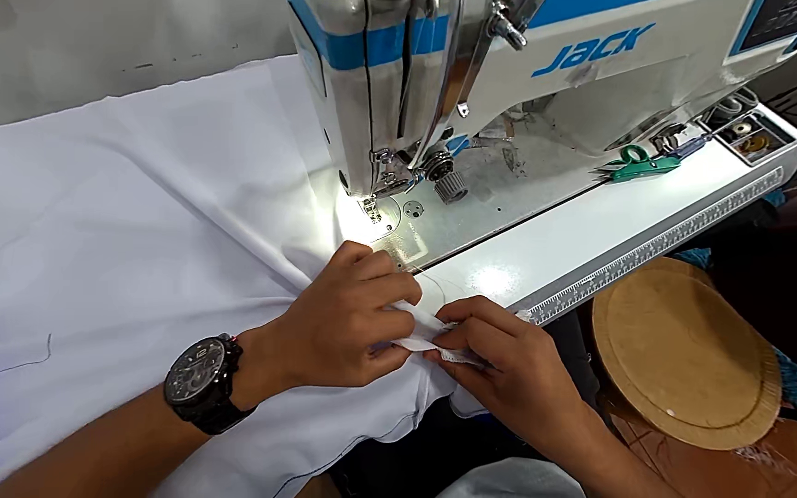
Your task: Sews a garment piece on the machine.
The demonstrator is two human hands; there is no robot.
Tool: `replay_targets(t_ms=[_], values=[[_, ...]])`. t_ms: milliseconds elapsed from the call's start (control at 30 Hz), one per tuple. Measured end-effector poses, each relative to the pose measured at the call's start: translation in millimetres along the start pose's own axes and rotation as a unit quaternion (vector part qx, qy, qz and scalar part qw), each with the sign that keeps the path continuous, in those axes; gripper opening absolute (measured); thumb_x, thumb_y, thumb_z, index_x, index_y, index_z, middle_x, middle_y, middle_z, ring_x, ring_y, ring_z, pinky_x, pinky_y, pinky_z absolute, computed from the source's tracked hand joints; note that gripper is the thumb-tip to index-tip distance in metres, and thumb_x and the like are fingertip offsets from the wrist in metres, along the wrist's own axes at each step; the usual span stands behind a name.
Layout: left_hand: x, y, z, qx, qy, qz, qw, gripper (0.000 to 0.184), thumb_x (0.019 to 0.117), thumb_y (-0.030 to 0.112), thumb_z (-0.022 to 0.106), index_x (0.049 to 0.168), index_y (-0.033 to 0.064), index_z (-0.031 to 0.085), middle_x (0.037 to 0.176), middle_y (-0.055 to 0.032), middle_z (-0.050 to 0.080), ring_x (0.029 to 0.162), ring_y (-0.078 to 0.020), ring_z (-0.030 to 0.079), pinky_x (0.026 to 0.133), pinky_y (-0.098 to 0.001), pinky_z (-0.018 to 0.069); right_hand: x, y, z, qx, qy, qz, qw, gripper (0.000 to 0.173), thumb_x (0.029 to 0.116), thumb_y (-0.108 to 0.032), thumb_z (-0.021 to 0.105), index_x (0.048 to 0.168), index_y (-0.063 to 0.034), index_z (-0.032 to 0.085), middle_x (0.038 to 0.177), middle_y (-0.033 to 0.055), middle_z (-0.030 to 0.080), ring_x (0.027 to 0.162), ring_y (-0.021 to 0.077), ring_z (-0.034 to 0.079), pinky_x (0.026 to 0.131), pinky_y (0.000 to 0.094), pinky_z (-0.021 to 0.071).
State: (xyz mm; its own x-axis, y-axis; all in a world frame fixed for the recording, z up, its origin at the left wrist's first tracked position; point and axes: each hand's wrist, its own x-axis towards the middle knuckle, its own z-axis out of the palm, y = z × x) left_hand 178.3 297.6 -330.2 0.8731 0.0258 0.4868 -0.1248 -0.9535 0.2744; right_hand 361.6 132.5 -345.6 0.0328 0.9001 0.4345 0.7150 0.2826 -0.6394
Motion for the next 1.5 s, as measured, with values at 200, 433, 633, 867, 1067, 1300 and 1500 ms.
replay_targets(t_ms=[200,433,633,867,1067,1300,1500], values=[[-6.3,-5.0,0.3,-0.094,0.054,-0.051,0.993,0.022,0.0896,0.034,0.072,0.074,0.0184,0.073,0.090,0.0057,0.066,0.095,-0.0088,0.054,0.086,-0.0309,0.0383,-4.1,6.6,-2.4,0.025,0.015,-0.026,0.999,0.011,0.0956,-0.019,0.072,0.093,-0.0083,0.076,0.108,0.0027,0.072,0.099,0.0042,0.067,0.083,0.0154,0.0566],[-11.6,-1.6,2.1,-0.061,0.084,-0.037,0.994,0.019,0.0960,0.032,0.067,0.088,0.0187,0.078,0.093,0.0055,0.066,0.094,-0.0081,0.054,0.087,-0.0291,0.0379,-2.3,8.0,-4.3,0.036,0.035,-0.039,0.998,0.010,0.0917,-0.015,0.076,0.089,-0.0067,0.071,0.105,0.0034,0.072,0.097,0.0048,0.068,0.082,0.0151,0.0568],[-12.3,-1.0,2.6,-0.052,0.104,-0.042,0.992,0.018,0.0962,0.029,0.068,0.087,0.0148,0.074,0.093,0.0034,0.068,0.094,-0.0090,0.056,0.085,-0.0271,0.0392,-1.7,9.2,-3.3,0.031,0.041,-0.046,0.998,0.009,0.0922,-0.013,0.075,0.090,-0.0065,0.070,0.104,0.0036,0.072,0.098,0.0054,0.068,0.084,0.0158,0.0568],[-11.0,-3.3,2.8,-0.099,0.125,-0.057,0.986,0.025,0.0937,0.023,0.072,0.076,0.0107,0.060,0.091,-0.0019,0.067,0.100,-0.0127,0.062,0.091,-0.0278,0.0490,-1.0,9.3,0.6,0.049,0.046,-0.032,0.997,0.012,0.0922,-0.012,0.074,0.091,-0.0074,0.063,0.103,0.0023,0.070,0.094,0.0025,0.067,0.079,0.0132,0.0557],[-9.7,-3.6,3.2,-0.123,0.118,-0.074,0.983,0.020,0.0963,0.020,0.070,0.084,0.0071,0.062,0.095,-0.0040,0.066,0.094,-0.0092,0.061,0.081,-0.0202,0.0503,0.9,10.6,-0.6,0.093,0.028,-0.003,0.995,0.010,0.0934,-0.011,0.071,0.090,-0.0070,0.063,0.103,0.0020,0.070,0.090,0.0012,0.066,0.075,0.0129,0.0557],[-8.2,-6.9,2.8,-0.166,0.124,-0.115,0.971,0.017,0.0908,0.021,0.076,0.081,0.0104,0.068,0.094,0.0013,0.069,0.098,-0.0090,0.062,0.086,-0.0223,0.0505,2.9,14.7,-0.4,0.123,0.014,0.025,0.992,0.008,0.0922,-0.010,0.071,0.088,-0.0076,0.064,0.102,0.0009,0.069,0.089,0.0014,0.066,0.073,0.0141,0.0563],[-6.6,-9.4,3.9,-0.211,0.129,-0.167,0.954,0.015,0.0887,0.018,0.077,0.081,0.0134,0.066,0.092,0.0048,0.069,0.094,-0.0066,0.061,0.082,-0.0207,0.0492,10.4,17.8,2.9,0.125,0.008,0.005,0.992,0.006,0.0949,-0.011,0.067,0.099,-0.0095,0.063,0.098,-0.0007,0.066,0.091,0.0041,0.065,0.076,0.0181,0.0565]])
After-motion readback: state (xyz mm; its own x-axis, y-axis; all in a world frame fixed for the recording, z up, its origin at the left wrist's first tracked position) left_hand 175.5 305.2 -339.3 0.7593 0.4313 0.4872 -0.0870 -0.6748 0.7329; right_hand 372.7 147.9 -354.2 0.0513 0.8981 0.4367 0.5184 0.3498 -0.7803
